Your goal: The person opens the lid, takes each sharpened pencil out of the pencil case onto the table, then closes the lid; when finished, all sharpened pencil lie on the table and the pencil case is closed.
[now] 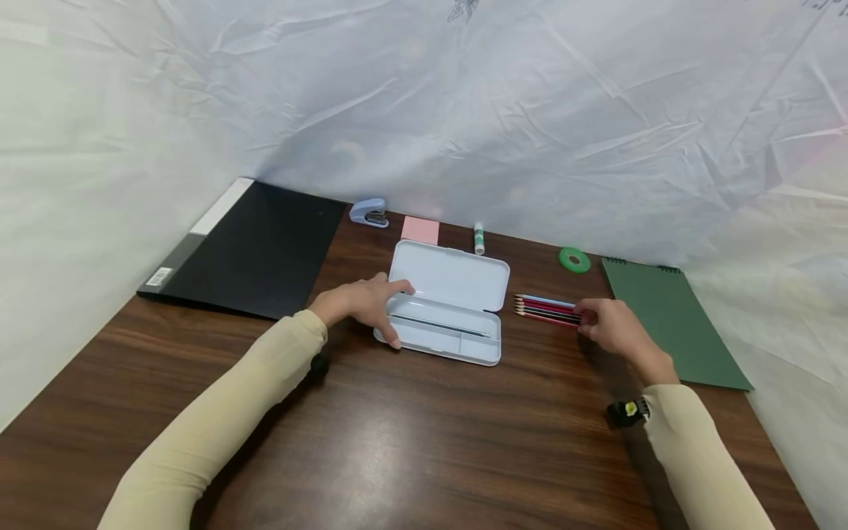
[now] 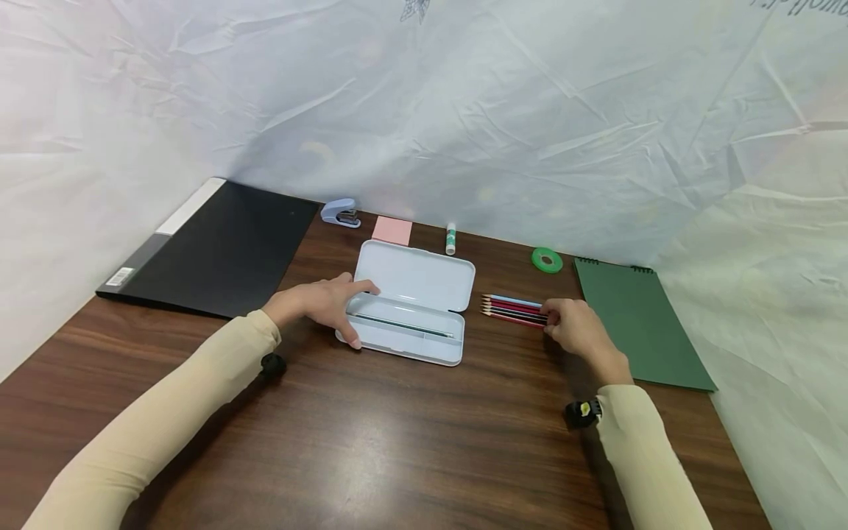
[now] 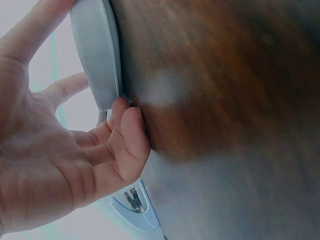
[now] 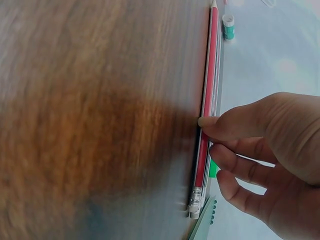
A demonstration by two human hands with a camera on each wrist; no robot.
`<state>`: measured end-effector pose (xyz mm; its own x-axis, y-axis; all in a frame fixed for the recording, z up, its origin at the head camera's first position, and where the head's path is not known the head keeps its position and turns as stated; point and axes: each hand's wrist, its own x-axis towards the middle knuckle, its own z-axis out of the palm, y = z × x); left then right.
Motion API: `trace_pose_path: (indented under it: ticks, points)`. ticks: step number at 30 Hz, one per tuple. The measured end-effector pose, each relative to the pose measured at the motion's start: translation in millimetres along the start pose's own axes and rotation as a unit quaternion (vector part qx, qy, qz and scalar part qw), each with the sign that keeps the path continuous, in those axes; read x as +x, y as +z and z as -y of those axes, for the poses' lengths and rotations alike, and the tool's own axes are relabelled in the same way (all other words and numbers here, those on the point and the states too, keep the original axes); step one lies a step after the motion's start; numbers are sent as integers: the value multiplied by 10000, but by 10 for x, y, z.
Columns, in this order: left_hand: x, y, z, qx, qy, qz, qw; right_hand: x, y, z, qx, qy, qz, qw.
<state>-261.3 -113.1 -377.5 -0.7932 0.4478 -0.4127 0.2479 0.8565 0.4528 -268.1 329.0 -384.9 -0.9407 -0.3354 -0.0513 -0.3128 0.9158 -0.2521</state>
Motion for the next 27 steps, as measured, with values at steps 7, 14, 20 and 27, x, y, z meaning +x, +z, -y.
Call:
trace_pose_path:
  ticks: [7, 14, 20, 27]
  points:
    - [-14, -4, -18, 10, -28, 3, 10000, -7, -18, 12, 44, 30, -21, 10000]
    - [-2, -1, -11, 10, -48, 4, 10000, -5, -21, 6, 33, 65, -29, 10000]
    - [6, -6, -13, 26, -67, -1, 10000, 2, -20, -20, 4, 117, -23, 9999]
    - [4, -9, -16, 43, -85, 11, 10000, -2, -91, -1, 230, -24, -295, 9993]
